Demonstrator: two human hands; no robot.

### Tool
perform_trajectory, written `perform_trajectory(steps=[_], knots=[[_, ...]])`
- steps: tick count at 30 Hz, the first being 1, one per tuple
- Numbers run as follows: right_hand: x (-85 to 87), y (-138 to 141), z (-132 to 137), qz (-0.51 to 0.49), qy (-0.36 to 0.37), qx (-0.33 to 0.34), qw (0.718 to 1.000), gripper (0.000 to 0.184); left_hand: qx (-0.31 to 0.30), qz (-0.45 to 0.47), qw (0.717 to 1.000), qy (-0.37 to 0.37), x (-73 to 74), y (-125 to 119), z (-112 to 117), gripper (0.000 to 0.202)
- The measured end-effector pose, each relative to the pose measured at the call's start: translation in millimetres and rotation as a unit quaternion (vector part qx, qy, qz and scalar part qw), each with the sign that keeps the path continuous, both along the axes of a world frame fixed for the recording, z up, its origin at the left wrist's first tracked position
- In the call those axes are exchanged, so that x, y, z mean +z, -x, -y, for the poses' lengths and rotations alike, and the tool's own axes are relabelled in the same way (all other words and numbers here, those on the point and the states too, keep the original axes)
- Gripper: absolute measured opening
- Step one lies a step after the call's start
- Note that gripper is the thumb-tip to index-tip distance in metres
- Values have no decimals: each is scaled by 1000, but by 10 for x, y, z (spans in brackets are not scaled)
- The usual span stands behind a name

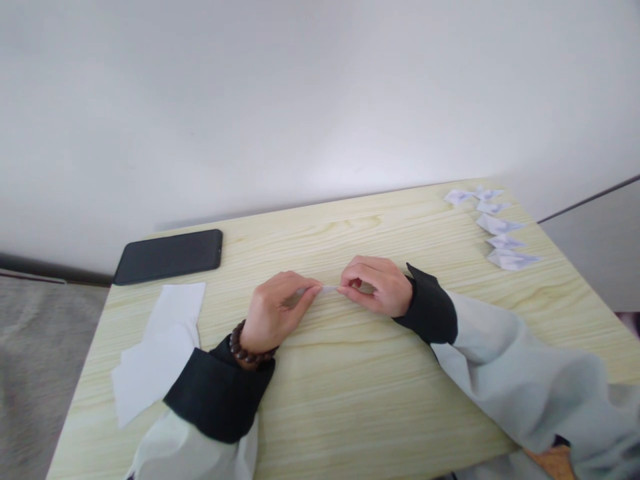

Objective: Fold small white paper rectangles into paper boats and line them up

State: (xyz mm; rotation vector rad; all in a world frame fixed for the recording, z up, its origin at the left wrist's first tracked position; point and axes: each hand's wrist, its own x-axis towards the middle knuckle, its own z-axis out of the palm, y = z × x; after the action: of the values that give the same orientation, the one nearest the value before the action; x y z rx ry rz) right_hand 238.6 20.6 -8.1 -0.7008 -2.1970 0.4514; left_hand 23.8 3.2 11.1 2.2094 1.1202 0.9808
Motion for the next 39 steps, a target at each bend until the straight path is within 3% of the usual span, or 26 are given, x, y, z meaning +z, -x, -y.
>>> perform_trajectory(steps=[8, 14, 17, 20, 24, 26, 30, 39], knots=[[10, -29, -1, -19, 37, 2, 999, 11, 15, -9, 1000, 25, -2, 1, 0, 13], [41, -42, -5, -39, 41, -18, 998, 12, 97, -32, 995, -6, -48, 69, -26, 13], [16, -39, -12, -26, 51, -19, 998, 10, 67, -44, 996, -37, -46, 32, -16, 10], [-7, -21, -16, 2, 38, -9, 999, 24, 21, -45, 997, -64, -42, -47, 10, 8], [-3, 13, -11, 45, -9, 22, 999, 9, -1, -44, 995, -94, -44, -108, 35, 7], [3, 21, -8, 43, -20, 18, 999, 10, 5, -51, 994, -98, -46, -109, 37, 9], [10, 17, -4, 31, -2, 8, 999, 12, 10, -66, 995, -73, -46, -80, 30, 16], [5, -6, -12, 8, 68, 7, 998, 10, -76, -65, 995, 17, -32, 32, -5, 30]])
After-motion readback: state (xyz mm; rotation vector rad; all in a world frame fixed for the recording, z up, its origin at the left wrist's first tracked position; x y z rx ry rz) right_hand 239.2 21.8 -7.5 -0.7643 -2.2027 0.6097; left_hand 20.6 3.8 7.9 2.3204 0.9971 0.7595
